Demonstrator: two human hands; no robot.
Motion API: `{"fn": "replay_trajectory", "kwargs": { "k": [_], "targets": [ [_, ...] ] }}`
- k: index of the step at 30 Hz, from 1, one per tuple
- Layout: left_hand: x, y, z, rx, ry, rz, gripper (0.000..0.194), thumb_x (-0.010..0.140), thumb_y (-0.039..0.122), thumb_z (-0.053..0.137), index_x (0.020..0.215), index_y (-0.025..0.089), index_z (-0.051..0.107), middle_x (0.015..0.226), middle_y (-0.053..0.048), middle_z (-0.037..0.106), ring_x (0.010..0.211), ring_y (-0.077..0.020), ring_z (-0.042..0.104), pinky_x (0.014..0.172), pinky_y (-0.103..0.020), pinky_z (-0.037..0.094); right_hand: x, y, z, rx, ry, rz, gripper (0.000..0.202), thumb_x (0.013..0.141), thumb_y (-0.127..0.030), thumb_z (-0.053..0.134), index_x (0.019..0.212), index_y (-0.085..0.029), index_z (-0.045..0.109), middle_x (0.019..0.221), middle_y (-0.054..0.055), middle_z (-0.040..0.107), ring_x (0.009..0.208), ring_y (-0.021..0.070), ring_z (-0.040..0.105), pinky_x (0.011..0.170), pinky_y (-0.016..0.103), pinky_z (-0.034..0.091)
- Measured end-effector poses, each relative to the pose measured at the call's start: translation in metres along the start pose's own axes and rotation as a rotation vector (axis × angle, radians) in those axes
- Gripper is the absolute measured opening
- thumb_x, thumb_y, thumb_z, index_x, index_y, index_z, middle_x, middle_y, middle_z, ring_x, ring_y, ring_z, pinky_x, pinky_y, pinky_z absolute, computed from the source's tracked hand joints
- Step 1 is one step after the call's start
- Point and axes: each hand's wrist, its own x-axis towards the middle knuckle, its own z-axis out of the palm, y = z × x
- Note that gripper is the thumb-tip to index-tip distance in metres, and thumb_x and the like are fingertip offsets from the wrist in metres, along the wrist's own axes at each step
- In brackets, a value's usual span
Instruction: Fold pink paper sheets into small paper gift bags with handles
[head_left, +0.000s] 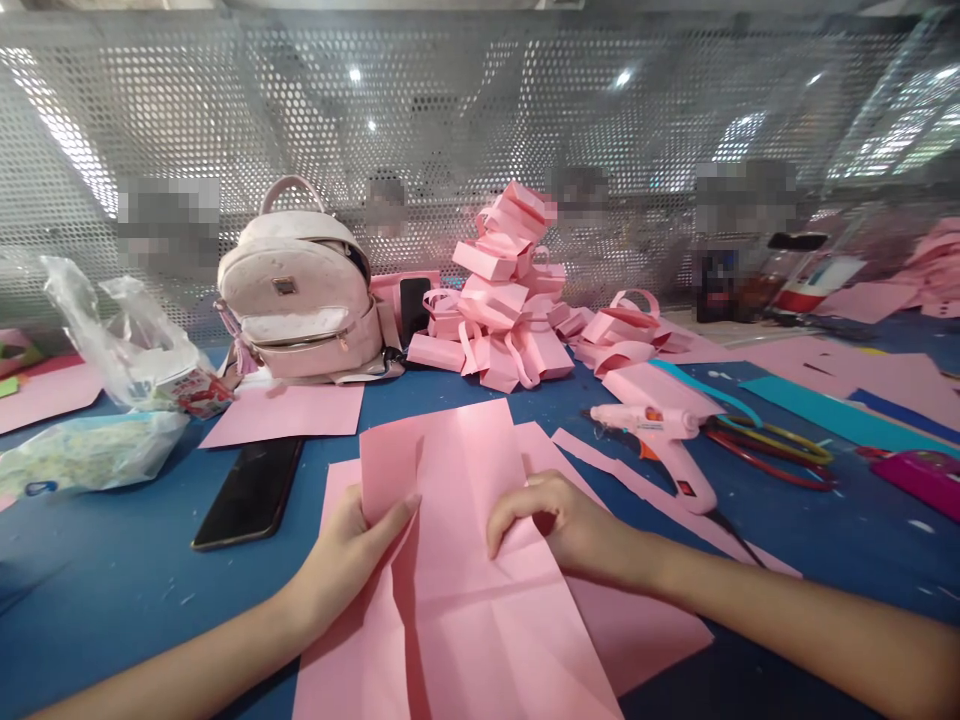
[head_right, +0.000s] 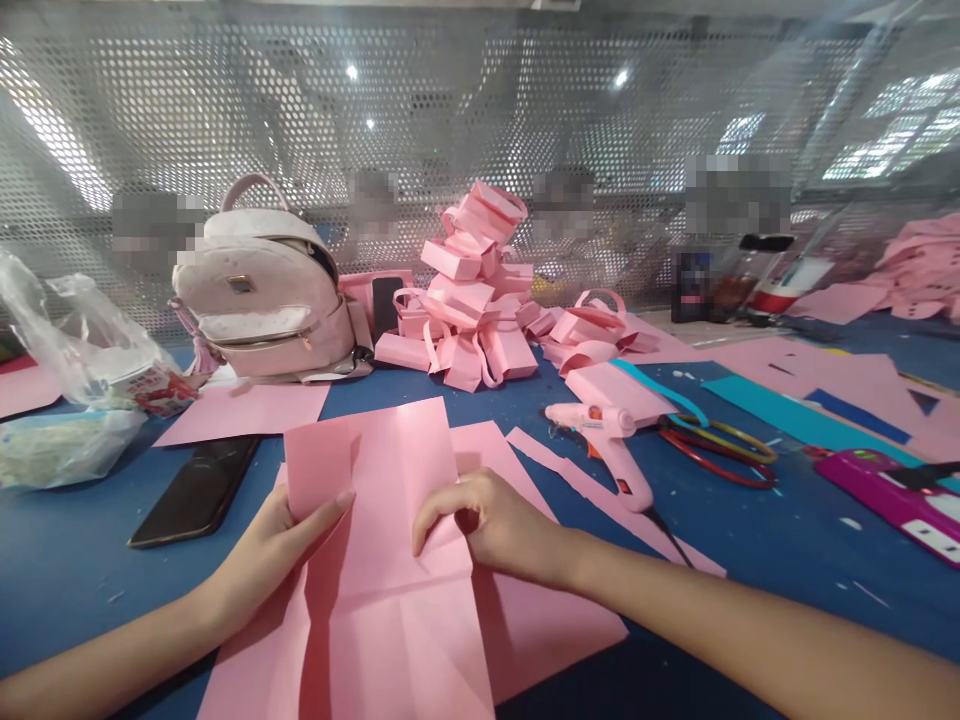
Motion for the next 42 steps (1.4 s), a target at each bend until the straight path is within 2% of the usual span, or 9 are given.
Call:
{"fn": "replay_trajectory", "kwargs": {
  "k": [4, 8, 16, 20, 23, 28, 30, 38, 42],
  "targets": [
    [-0.0011, 0.0004, 0.0003, -0.042, 0.000, -0.006, 0.039, 0.092, 0.045, 0.065, 0.119, 0.017, 0.070, 0.114, -0.011, 0.074, 0.099, -0.0289, 0.071, 0.080, -0.035, 0.060, -0.0010, 0.0032, 0.0023, 0.062, 0.063, -0.026, 0.011, 0.082, -0.015, 0.069, 0.082, -0.019, 0.079, 0.081, 0.004, 0.078, 0.070, 0.0179, 0.071, 0.064, 0.025, 0.053],
    [-0.0022, 0.0008, 0.0009, -0.052, -0.023, -0.023, 0.038, 0.092, 0.045, 0.065, 0.118, 0.017, 0.070, 0.112, -0.011, 0.075, 0.096, -0.0286, 0.072, 0.080, -0.036, 0.060, -0.0023, 0.0023, 0.0032, 0.073, 0.043, -0.099, 0.014, 0.085, -0.014, 0.066, 0.085, -0.020, 0.080, 0.081, 0.003, 0.078, 0.068, 0.0149, 0.072, 0.062, 0.021, 0.053],
    [-0.0008, -0.0011, 0.0005, -0.072, -0.020, -0.037, 0.038, 0.092, 0.045, 0.066, 0.116, 0.017, 0.070, 0.111, -0.011, 0.075, 0.095, -0.0279, 0.073, 0.080, -0.035, 0.060, -0.0012, 0.0050, 0.0036, 0.059, 0.069, -0.206, 0.022, 0.093, -0.032, 0.065, 0.081, -0.020, 0.080, 0.071, 0.004, 0.077, 0.060, 0.0130, 0.070, 0.056, 0.019, 0.051],
    [-0.0014, -0.0019, 0.0002, -0.086, -0.045, -0.043, 0.038, 0.092, 0.045, 0.065, 0.118, 0.018, 0.070, 0.113, -0.011, 0.074, 0.096, -0.0285, 0.072, 0.079, -0.035, 0.060, -0.0005, 0.0055, 0.0024, 0.088, 0.031, -0.149, 0.017, 0.091, -0.021, 0.065, 0.082, -0.021, 0.080, 0.075, 0.004, 0.078, 0.064, 0.0144, 0.071, 0.060, 0.021, 0.052],
    [-0.0014, -0.0020, 0.0000, -0.073, -0.026, -0.044, 0.041, 0.091, 0.046, 0.066, 0.119, 0.018, 0.070, 0.110, -0.011, 0.075, 0.092, -0.0286, 0.073, 0.079, -0.036, 0.060, 0.0009, 0.0019, 0.0002, 0.027, 0.027, -0.077, 0.013, 0.085, -0.016, 0.068, 0.080, -0.022, 0.079, 0.076, 0.002, 0.077, 0.067, 0.0153, 0.070, 0.064, 0.023, 0.052],
    [-0.0003, 0.0018, -0.0002, -0.093, 0.069, -0.047, 0.047, 0.088, 0.049, 0.069, 0.121, 0.016, 0.069, 0.110, -0.012, 0.075, 0.093, -0.0299, 0.073, 0.076, -0.036, 0.060, 0.0031, -0.0003, -0.0027, -0.067, 0.239, 0.055, 0.015, 0.080, -0.012, 0.065, 0.083, -0.021, 0.077, 0.086, 0.003, 0.075, 0.079, 0.0178, 0.067, 0.070, 0.026, 0.051],
    [-0.0005, 0.0030, -0.0003, -0.100, 0.080, -0.047, 0.046, 0.087, 0.048, 0.069, 0.120, 0.016, 0.070, 0.109, -0.012, 0.076, 0.094, -0.0298, 0.072, 0.076, -0.036, 0.060, 0.0030, 0.0016, -0.0033, -0.050, 0.270, 0.099, 0.017, 0.079, -0.011, 0.062, 0.085, -0.020, 0.075, 0.086, 0.003, 0.073, 0.078, 0.0183, 0.066, 0.068, 0.027, 0.051],
    [-0.0004, 0.0004, -0.0019, -0.084, 0.066, -0.068, 0.044, 0.088, 0.049, 0.068, 0.115, 0.015, 0.072, 0.100, -0.012, 0.077, 0.084, -0.0285, 0.074, 0.071, -0.036, 0.060, 0.0027, 0.0007, -0.0045, -0.119, 0.193, 0.060, 0.016, 0.085, -0.015, 0.059, 0.080, -0.020, 0.074, 0.079, 0.003, 0.071, 0.072, 0.0167, 0.062, 0.066, 0.026, 0.048],
    [0.0012, 0.0018, -0.0030, 0.019, 0.058, -0.015, 0.041, 0.089, 0.050, 0.065, 0.110, 0.016, 0.073, 0.097, -0.010, 0.077, 0.082, -0.0273, 0.073, 0.072, -0.034, 0.060, 0.0028, -0.0014, -0.0058, -0.175, 0.145, 0.049, 0.020, 0.085, -0.014, 0.055, 0.085, -0.021, 0.073, 0.082, 0.003, 0.071, 0.072, 0.0154, 0.061, 0.063, 0.024, 0.045]
  ]
}}
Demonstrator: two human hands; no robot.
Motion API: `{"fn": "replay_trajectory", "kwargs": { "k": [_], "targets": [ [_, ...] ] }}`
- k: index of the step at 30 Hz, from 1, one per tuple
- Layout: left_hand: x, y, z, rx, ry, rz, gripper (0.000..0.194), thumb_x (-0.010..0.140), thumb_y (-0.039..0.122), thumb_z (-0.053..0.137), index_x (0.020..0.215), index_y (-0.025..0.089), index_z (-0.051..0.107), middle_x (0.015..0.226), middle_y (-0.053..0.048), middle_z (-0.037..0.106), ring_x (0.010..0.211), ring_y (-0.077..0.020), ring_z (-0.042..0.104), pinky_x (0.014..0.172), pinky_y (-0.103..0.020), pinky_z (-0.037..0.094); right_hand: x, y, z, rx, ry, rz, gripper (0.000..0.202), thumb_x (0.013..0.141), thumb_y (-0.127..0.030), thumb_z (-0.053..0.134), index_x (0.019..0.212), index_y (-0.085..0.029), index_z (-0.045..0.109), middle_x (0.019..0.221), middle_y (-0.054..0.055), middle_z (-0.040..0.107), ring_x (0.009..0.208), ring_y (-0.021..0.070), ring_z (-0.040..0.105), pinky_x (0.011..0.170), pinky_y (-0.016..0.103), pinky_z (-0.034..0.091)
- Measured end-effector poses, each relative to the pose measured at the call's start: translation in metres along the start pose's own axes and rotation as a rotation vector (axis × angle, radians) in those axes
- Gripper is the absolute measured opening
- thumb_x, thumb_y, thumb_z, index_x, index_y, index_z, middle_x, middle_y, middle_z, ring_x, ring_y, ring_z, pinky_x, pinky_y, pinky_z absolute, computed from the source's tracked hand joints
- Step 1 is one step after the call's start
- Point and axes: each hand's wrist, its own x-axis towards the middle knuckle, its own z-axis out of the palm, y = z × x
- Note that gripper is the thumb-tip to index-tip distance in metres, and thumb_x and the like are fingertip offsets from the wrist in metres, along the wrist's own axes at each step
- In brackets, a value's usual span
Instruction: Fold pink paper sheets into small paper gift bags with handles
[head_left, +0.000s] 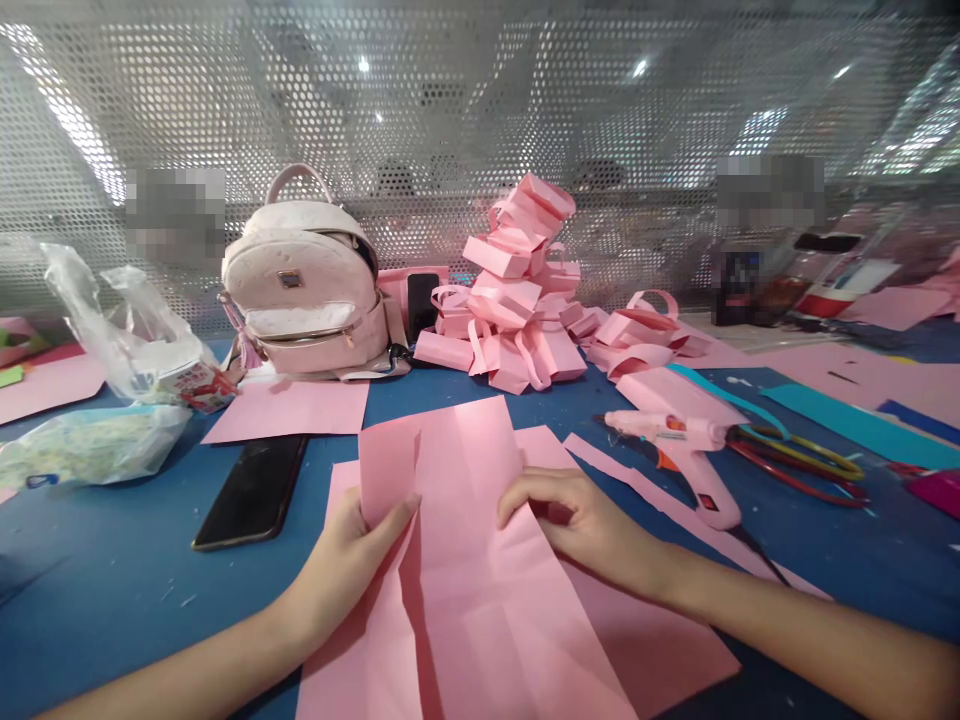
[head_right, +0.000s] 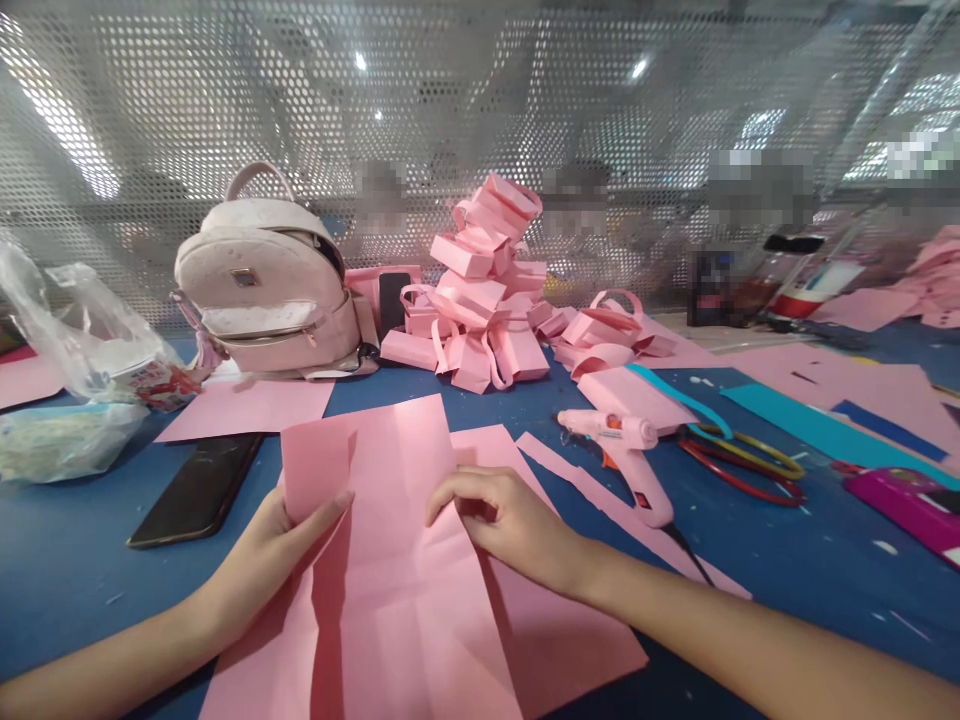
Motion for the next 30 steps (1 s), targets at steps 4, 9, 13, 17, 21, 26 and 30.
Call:
{"fn": "replay_trajectory", "kwargs": {
  "k": [4, 9, 13, 17, 21, 26, 30],
  "targets": [
    [0.0012, 0.0027, 0.0004, 0.122, -0.014, 0.058, 0.039, 0.089, 0.052, 0.064, 0.103, 0.017, 0.075, 0.090, -0.007, 0.077, 0.077, -0.0246, 0.071, 0.070, -0.031, 0.059, -0.0016, 0.0011, -0.0004, -0.115, -0.059, 0.047, 0.031, 0.079, -0.005, 0.049, 0.091, -0.022, 0.073, 0.066, -0.003, 0.060, 0.057, 0.0110, 0.048, 0.055, 0.022, 0.036],
    [0.0010, 0.0013, 0.0016, 0.212, -0.011, 0.079, 0.037, 0.093, 0.051, 0.059, 0.097, 0.017, 0.074, 0.086, -0.004, 0.075, 0.077, -0.0215, 0.069, 0.067, -0.026, 0.056, -0.0038, 0.0022, -0.0003, -0.212, -0.087, 0.017, 0.037, 0.076, -0.001, 0.046, 0.093, -0.023, 0.071, 0.059, -0.006, 0.048, 0.052, 0.0098, 0.042, 0.054, 0.022, 0.033],
    [-0.0013, -0.0011, 0.0019, 0.222, -0.030, 0.077, 0.036, 0.095, 0.050, 0.056, 0.099, 0.018, 0.072, 0.089, -0.003, 0.075, 0.082, -0.0215, 0.068, 0.071, -0.025, 0.055, -0.0060, 0.0033, 0.0026, -0.207, -0.065, -0.004, 0.042, 0.080, -0.003, 0.045, 0.109, -0.024, 0.066, 0.071, -0.003, 0.059, 0.058, 0.0120, 0.048, 0.059, 0.023, 0.038],
    [-0.0016, -0.0015, 0.0010, 0.233, -0.021, 0.088, 0.037, 0.095, 0.050, 0.056, 0.096, 0.017, 0.071, 0.089, -0.004, 0.074, 0.080, -0.0214, 0.068, 0.069, -0.025, 0.056, -0.0074, 0.0022, 0.0046, -0.115, 0.034, -0.010, 0.041, 0.084, -0.005, 0.047, 0.120, -0.025, 0.055, 0.078, -0.003, 0.055, 0.058, 0.0112, 0.046, 0.057, 0.022, 0.039],
    [0.0012, -0.0004, 0.0005, 0.190, -0.048, 0.046, 0.040, 0.094, 0.052, 0.056, 0.101, 0.015, 0.071, 0.090, -0.006, 0.075, 0.079, -0.0228, 0.070, 0.070, -0.029, 0.058, -0.0066, -0.0001, 0.0011, -0.116, 0.136, -0.101, 0.025, 0.088, -0.008, 0.048, 0.101, -0.025, 0.059, 0.089, 0.001, 0.058, 0.071, 0.0137, 0.053, 0.064, 0.024, 0.042],
    [0.0019, 0.0016, 0.0013, 0.173, -0.078, 0.043, 0.042, 0.091, 0.054, 0.060, 0.098, 0.014, 0.073, 0.087, -0.007, 0.076, 0.075, -0.0226, 0.071, 0.067, -0.028, 0.058, -0.0058, -0.0003, -0.0030, -0.147, 0.072, -0.153, 0.032, 0.096, -0.010, 0.038, 0.108, -0.027, 0.063, 0.095, 0.003, 0.061, 0.083, 0.0161, 0.058, 0.074, 0.028, 0.046],
    [0.0014, 0.0021, 0.0016, 0.135, -0.085, 0.024, 0.042, 0.091, 0.053, 0.061, 0.101, 0.014, 0.073, 0.089, -0.007, 0.077, 0.076, -0.0232, 0.071, 0.070, -0.030, 0.059, -0.0085, -0.0013, -0.0014, -0.111, 0.073, -0.147, 0.034, 0.100, -0.015, 0.036, 0.121, -0.029, 0.059, 0.110, 0.005, 0.063, 0.100, 0.0192, 0.060, 0.085, 0.032, 0.048]
  ]
}}
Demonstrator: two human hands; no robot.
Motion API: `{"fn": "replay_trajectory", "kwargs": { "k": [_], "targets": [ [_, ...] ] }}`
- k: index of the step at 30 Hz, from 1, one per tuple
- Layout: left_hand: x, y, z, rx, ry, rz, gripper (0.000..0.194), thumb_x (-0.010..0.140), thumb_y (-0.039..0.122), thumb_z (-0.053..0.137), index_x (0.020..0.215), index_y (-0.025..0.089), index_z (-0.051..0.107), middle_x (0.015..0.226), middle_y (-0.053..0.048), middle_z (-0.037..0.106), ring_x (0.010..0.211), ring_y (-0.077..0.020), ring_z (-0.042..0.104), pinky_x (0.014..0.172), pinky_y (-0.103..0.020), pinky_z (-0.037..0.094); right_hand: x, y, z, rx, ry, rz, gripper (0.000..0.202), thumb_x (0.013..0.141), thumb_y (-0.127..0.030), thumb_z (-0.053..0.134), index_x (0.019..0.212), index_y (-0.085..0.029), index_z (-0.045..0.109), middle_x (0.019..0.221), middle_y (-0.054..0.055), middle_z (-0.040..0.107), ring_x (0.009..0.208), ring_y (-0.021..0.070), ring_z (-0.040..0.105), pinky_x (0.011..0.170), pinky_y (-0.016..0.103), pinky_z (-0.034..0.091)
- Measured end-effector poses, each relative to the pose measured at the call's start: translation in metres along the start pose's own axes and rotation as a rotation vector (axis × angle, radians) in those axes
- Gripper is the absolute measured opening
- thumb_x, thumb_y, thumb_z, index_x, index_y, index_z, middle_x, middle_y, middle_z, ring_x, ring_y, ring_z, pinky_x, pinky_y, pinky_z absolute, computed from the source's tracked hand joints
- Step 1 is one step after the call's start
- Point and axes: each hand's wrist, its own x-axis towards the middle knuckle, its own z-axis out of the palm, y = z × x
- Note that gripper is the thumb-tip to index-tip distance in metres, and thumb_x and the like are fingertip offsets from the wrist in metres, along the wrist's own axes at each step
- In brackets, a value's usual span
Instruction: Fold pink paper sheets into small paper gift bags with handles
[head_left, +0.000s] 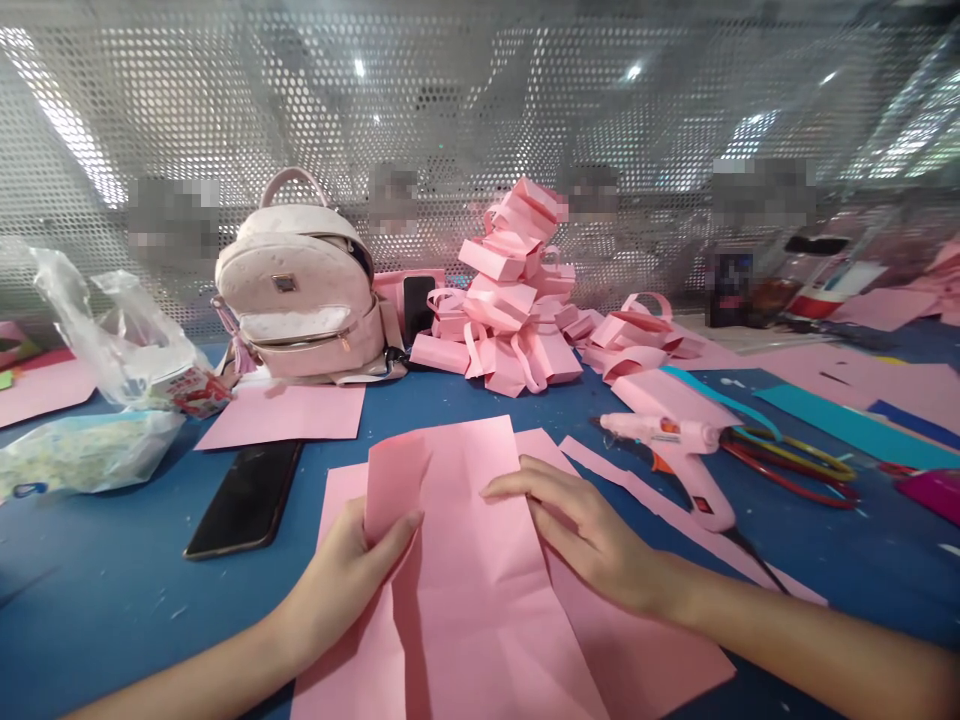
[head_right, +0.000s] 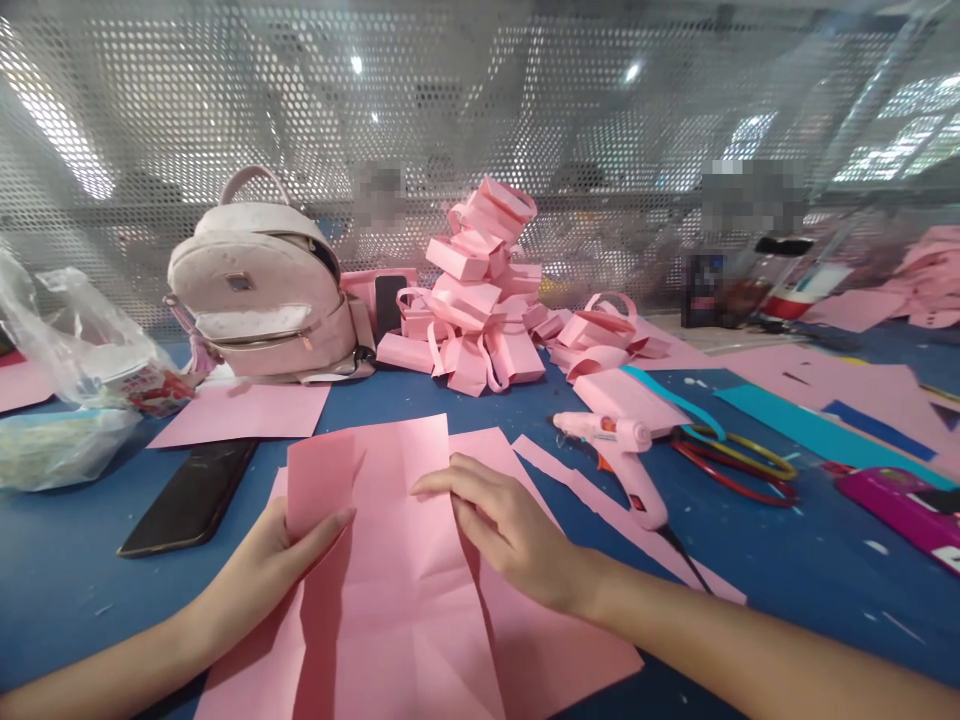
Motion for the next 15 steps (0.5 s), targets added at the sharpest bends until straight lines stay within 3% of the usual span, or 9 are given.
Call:
{"fn": "replay_trajectory", "kwargs": {
  "k": [3, 5, 8, 11, 15],
  "targets": [
    [-0.0007, -0.0013, -0.0006, -0.029, 0.025, -0.017, 0.042, 0.091, 0.053, 0.061, 0.102, 0.014, 0.073, 0.090, -0.008, 0.077, 0.077, -0.0248, 0.072, 0.070, -0.032, 0.060, -0.0025, -0.0021, 0.0028, 0.088, 0.131, 0.058, 0.031, 0.100, -0.027, 0.045, 0.131, -0.031, 0.049, 0.115, 0.006, 0.058, 0.092, 0.0184, 0.060, 0.079, 0.030, 0.050],
    [-0.0016, -0.0028, -0.0013, -0.046, 0.059, -0.012, 0.042, 0.091, 0.051, 0.062, 0.104, 0.013, 0.073, 0.091, -0.009, 0.077, 0.078, -0.0256, 0.072, 0.070, -0.033, 0.060, -0.0023, -0.0033, 0.0047, 0.157, 0.197, 0.109, 0.023, 0.096, -0.033, 0.054, 0.119, -0.029, 0.053, 0.114, 0.006, 0.054, 0.086, 0.0166, 0.058, 0.077, 0.029, 0.049],
    [-0.0024, -0.0043, -0.0024, -0.078, 0.088, -0.013, 0.042, 0.091, 0.050, 0.063, 0.109, 0.013, 0.072, 0.093, -0.009, 0.077, 0.080, -0.0268, 0.073, 0.071, -0.035, 0.060, 0.0012, -0.0047, 0.0067, 0.299, 0.217, 0.206, 0.016, 0.092, -0.036, 0.062, 0.096, -0.026, 0.052, 0.098, 0.001, 0.053, 0.078, 0.0141, 0.054, 0.072, 0.026, 0.046],
    [-0.0013, -0.0036, -0.0030, -0.108, 0.110, 0.009, 0.041, 0.092, 0.048, 0.063, 0.111, 0.013, 0.072, 0.097, -0.010, 0.077, 0.083, -0.0276, 0.073, 0.073, -0.035, 0.060, 0.0045, -0.0058, 0.0073, 0.366, 0.128, 0.268, 0.024, 0.089, -0.041, 0.066, 0.086, -0.023, 0.050, 0.080, -0.002, 0.051, 0.071, 0.0135, 0.050, 0.066, 0.025, 0.042],
    [0.0017, -0.0024, -0.0033, -0.115, 0.122, 0.032, 0.040, 0.094, 0.047, 0.060, 0.113, 0.014, 0.072, 0.099, -0.011, 0.077, 0.086, -0.0277, 0.073, 0.073, -0.034, 0.060, 0.0037, -0.0044, 0.0087, 0.252, -0.064, 0.302, 0.026, 0.088, -0.043, 0.065, 0.079, -0.019, 0.059, 0.073, -0.001, 0.055, 0.067, 0.0148, 0.050, 0.061, 0.026, 0.040]
  ]
}}
